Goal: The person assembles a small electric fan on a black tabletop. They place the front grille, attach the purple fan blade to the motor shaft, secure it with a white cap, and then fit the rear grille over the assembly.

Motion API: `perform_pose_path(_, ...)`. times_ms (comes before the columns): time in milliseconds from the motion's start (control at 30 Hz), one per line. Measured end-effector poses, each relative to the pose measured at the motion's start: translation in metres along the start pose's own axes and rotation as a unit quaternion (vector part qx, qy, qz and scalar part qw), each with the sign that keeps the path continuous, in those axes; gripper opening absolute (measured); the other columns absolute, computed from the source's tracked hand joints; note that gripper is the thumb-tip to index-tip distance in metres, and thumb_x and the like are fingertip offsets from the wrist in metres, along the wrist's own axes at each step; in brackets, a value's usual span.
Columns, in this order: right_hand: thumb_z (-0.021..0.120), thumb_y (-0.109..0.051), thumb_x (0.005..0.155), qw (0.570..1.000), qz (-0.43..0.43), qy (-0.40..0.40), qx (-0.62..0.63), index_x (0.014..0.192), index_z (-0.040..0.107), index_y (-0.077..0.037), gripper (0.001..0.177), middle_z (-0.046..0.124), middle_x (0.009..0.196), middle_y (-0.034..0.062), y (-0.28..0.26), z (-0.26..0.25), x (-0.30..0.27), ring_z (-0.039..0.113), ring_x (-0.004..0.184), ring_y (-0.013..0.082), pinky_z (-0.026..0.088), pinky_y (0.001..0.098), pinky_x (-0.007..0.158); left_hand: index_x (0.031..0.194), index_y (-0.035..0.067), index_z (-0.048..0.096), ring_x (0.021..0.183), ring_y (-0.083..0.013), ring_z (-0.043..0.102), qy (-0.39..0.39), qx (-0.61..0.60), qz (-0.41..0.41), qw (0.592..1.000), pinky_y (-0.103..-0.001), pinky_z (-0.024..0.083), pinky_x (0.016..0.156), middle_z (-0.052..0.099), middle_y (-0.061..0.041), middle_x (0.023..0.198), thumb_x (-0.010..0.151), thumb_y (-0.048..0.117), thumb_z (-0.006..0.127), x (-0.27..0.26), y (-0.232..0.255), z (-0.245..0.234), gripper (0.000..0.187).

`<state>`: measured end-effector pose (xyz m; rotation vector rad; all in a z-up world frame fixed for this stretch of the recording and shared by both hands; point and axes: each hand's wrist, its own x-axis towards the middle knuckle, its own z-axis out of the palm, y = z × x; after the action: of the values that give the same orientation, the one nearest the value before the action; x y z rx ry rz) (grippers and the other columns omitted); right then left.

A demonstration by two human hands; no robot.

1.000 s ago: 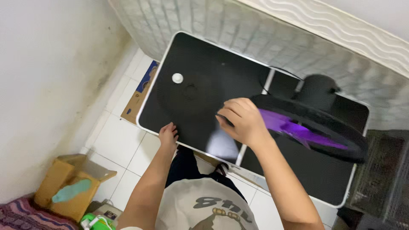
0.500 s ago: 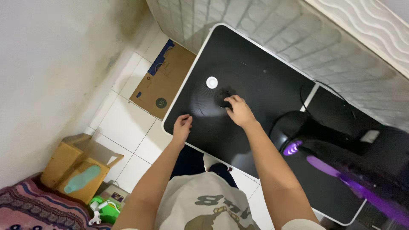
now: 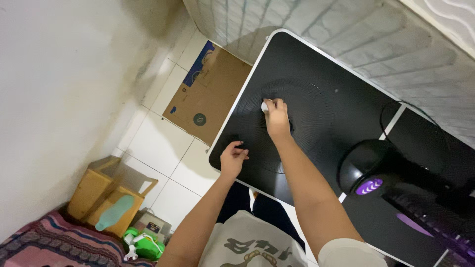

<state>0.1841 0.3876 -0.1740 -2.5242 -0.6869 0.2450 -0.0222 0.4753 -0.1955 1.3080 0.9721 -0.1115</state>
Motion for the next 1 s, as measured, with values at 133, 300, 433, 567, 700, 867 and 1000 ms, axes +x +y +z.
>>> perform_pose_path(133, 0.071, -0.005, 0.092, 0.998, -0.034, 0.045, 0.004, 0.121, 0.068, -0.007, 0.028, 0.062, 0.115, 0.0160, 0.005, 0.010, -0.001, 0.060, 0.109, 0.0392, 0.050, 0.0481, 0.097, 0.123, 0.000, 0.063, 0.079, -0.0188, 0.075, -0.014, -0.031, 0.004, 0.999, -0.031, 0.059, 0.073, 0.075, -0.014, 0.090, 0.089, 0.003, 0.073, 0.000, 0.004, -0.004, 0.035)
perform_pose_path(300, 0.070, -0.008, 0.095, 0.994, 0.049, 0.051, 0.082, 0.121, 0.070, -0.007, 0.027, 0.063, 0.112, 0.0148, -0.006, -0.022, -0.013, 0.063, 0.102, 0.0344, 0.052, 0.0437, 0.091, 0.126, 0.004, 0.061, 0.076, -0.0152, 0.066, 0.039, 0.041, 0.043, 0.997, -0.029, 0.057, 0.072, 0.069, -0.010, 0.099, 0.081, 0.003, 0.079, -0.002, 0.018, -0.003, 0.048)
perform_pose_path(433, 0.068, -0.010, 0.098, 0.978, 0.082, 0.057, 0.182, 0.127, 0.068, -0.007, 0.029, 0.061, 0.113, 0.0114, -0.022, -0.072, -0.036, 0.066, 0.087, 0.0206, 0.056, 0.0337, 0.080, 0.130, 0.012, 0.056, 0.080, -0.0104, 0.052, 0.093, -0.035, 0.015, 0.995, -0.026, 0.052, 0.073, 0.057, 0.001, 0.112, 0.077, 0.005, 0.083, -0.011, 0.050, -0.001, 0.060)
perform_pose_path(567, 0.069, -0.010, 0.099, 0.961, 0.063, 0.111, 0.247, 0.128, 0.068, -0.008, 0.029, 0.062, 0.113, 0.0083, -0.022, -0.125, -0.080, 0.065, 0.085, 0.0139, 0.055, 0.0279, 0.072, 0.121, 0.010, 0.060, 0.081, -0.0106, 0.048, 0.072, -0.103, 0.048, 0.991, -0.026, 0.048, 0.073, 0.052, -0.001, 0.103, 0.085, 0.008, 0.082, -0.022, 0.085, 0.014, 0.043)
perform_pose_path(700, 0.072, -0.008, 0.095, 0.950, 0.073, 0.148, 0.264, 0.128, 0.069, -0.007, 0.033, 0.063, 0.112, 0.0075, -0.006, -0.166, -0.141, 0.066, 0.084, 0.0129, 0.055, 0.0255, 0.071, 0.112, 0.009, 0.064, 0.087, -0.0062, 0.054, 0.004, -0.144, 0.107, 0.984, -0.022, 0.047, 0.076, 0.058, 0.002, 0.098, 0.093, 0.011, 0.076, -0.047, 0.106, 0.045, 0.022)
perform_pose_path(867, 0.076, -0.003, 0.088, 0.941, 0.038, 0.227, 0.250, 0.127, 0.071, -0.005, 0.040, 0.064, 0.109, 0.0090, 0.023, -0.207, -0.225, 0.065, 0.085, 0.0149, 0.056, 0.0267, 0.077, 0.100, 0.008, 0.067, 0.068, -0.0060, 0.047, -0.067, -0.114, 0.089, 0.987, -0.024, 0.040, 0.059, 0.058, 0.004, 0.083, 0.097, 0.021, 0.072, -0.093, 0.108, 0.120, 0.014)
perform_pose_path(1000, 0.083, -0.004, 0.083, 0.929, 0.069, 0.292, 0.215, 0.122, 0.074, -0.005, 0.040, 0.069, 0.105, 0.0084, 0.032, -0.228, -0.298, 0.068, 0.082, 0.0143, 0.057, 0.0285, 0.076, 0.091, 0.007, 0.070, 0.061, -0.0059, 0.042, -0.128, -0.098, 0.050, 0.986, -0.024, 0.035, 0.055, 0.051, 0.005, 0.070, 0.099, 0.026, 0.066, -0.138, 0.086, 0.170, 0.021)
